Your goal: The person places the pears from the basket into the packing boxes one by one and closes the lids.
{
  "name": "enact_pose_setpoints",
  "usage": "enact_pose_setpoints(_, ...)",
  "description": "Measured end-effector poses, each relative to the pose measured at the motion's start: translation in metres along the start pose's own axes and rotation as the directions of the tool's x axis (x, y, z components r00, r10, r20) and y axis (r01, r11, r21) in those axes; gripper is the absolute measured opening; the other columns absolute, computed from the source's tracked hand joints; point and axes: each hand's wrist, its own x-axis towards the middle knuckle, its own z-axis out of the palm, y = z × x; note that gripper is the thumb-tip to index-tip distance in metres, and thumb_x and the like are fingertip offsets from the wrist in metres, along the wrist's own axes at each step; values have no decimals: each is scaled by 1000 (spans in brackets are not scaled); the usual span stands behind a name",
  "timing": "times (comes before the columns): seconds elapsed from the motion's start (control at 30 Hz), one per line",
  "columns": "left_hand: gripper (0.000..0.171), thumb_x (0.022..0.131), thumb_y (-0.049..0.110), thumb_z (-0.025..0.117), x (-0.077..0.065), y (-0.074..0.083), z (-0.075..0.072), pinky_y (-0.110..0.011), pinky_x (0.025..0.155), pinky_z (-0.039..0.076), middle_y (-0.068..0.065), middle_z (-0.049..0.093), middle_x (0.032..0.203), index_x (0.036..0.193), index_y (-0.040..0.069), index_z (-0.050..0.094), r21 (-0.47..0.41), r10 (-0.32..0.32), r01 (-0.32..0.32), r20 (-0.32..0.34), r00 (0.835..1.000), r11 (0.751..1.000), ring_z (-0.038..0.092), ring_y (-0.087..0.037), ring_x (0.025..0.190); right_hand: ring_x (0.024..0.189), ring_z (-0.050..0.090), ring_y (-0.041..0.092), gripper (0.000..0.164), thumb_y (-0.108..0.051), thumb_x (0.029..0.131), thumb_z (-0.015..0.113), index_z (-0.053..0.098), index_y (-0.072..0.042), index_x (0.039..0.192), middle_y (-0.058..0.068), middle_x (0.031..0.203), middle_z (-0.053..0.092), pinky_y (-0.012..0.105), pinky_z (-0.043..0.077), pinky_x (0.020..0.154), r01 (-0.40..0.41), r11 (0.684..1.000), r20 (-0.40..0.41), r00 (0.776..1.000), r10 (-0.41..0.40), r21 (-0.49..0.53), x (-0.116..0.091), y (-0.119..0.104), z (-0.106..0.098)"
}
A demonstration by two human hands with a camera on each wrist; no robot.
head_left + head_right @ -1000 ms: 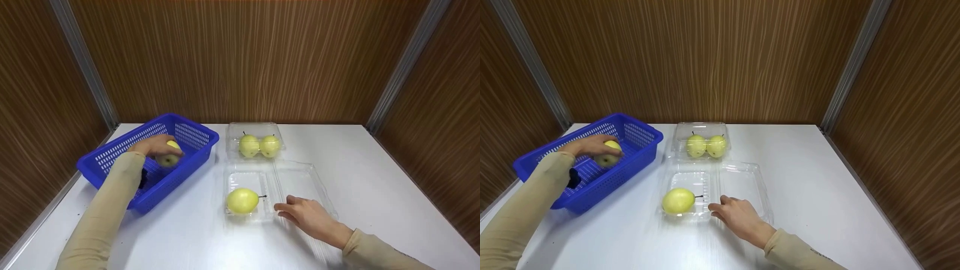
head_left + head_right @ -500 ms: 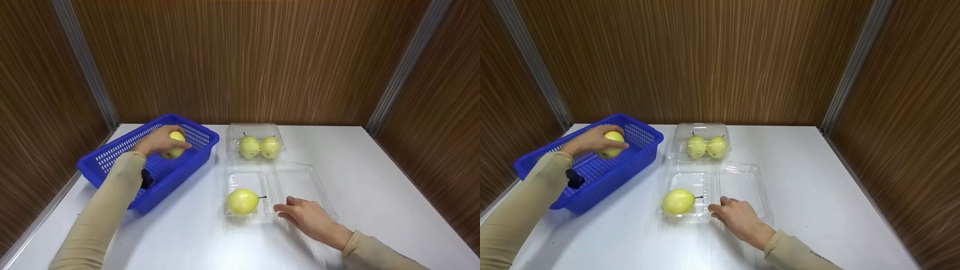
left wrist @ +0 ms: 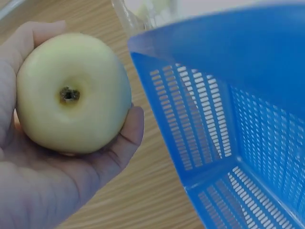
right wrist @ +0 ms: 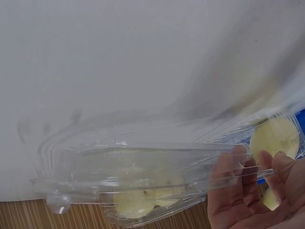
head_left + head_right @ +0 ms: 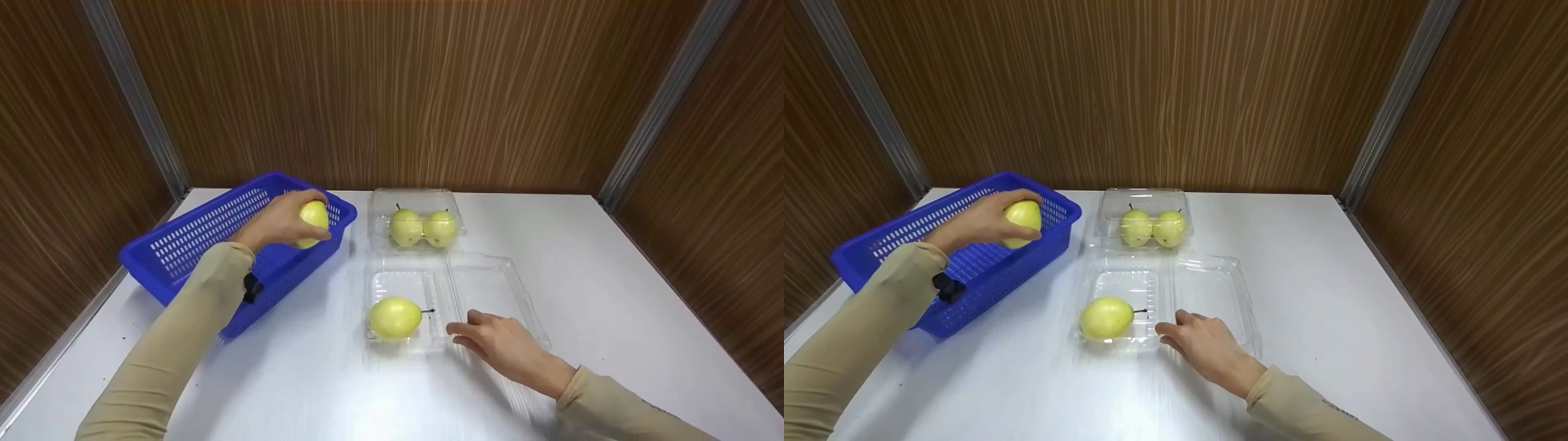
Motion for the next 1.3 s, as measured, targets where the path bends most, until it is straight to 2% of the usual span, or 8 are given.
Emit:
enact_pose_setpoints(0.17, 75, 77, 40, 78, 1, 14, 9, -45, 86, 51, -11, 55, 124, 141, 25, 42, 19, 42, -43, 34, 999, 999, 51, -30, 110, 56, 31, -1, 17, -14, 88, 72, 70, -22, 103, -7, 69, 46, 16, 33, 47, 9, 1000, -4, 1000, -9, 2, -2, -2, 0)
enact_pose_setpoints(0.3, 79, 74, 41, 78, 2, 28, 17, -39, 78, 51, -11, 58, 116, 142, 23, 40, 45, 98, -101, 58, 993, 994, 56, -28, 99, 56, 32, 0, 17, -13, 88, 71, 70, -21, 103, -7, 69, 46, 16, 33, 47, 0, 1000, 5, 1000, 0, 9, -3, -3, -1)
enact_pose_setpoints(0.47, 71, 75, 35, 77, 5, 40, 28, -32, 69, 53, -10, 61, 111, 137, 19, 47, 14, 205, -207, 96, 974, 978, 60, -24, 90, 56, 33, 0, 17, -15, 88, 71, 70, -22, 104, -6, 70, 47, 17, 33, 47, -9, 1000, 15, 1000, 9, 1, -3, -4, 0)
enact_pose_setpoints(0.63, 62, 77, 34, 77, 10, 48, 40, -31, 72, 51, -8, 63, 111, 133, 19, 54, -3, 275, -276, 106, 956, 961, 58, -21, 92, 56, 34, 1, 17, -16, 88, 71, 70, -22, 104, -6, 70, 47, 17, 33, 47, -5, 1000, 13, 1000, 6, -21, -4, -5, 1)
enact_pose_setpoints(0.9, 59, 80, 39, 75, 16, 56, 58, -32, 78, 50, -5, 64, 115, 133, 20, 58, -4, 298, -299, 119, 947, 954, 58, -19, 95, 56, 33, 1, 16, -16, 89, 70, 69, -22, 104, -7, 69, 45, 17, 33, 47, -16, 1000, 35, 999, 16, -14, -3, -5, 1)
enact_pose_setpoints(1.1, 56, 81, 41, 74, 20, 59, 75, -32, 77, 50, -3, 64, 114, 130, 19, 59, 10, 322, -326, 132, 937, 945, 57, -20, 96, 56, 35, 1, 16, -17, 89, 70, 69, -22, 104, -7, 70, 46, 17, 33, 47, -4, 1000, 27, 1000, 5, -11, -1, -6, 3)
enact_pose_setpoints(1.3, 59, 79, 38, 74, 22, 59, 90, -37, 84, 48, -5, 63, 121, 132, 18, 58, 42, 352, -358, 107, 930, 933, 57, -22, 101, 56, 38, 1, 15, -17, 89, 70, 70, -21, 104, -6, 71, 48, 18, 37, 48, -6, 1000, 23, 1000, 6, -1, 0, -6, 6)
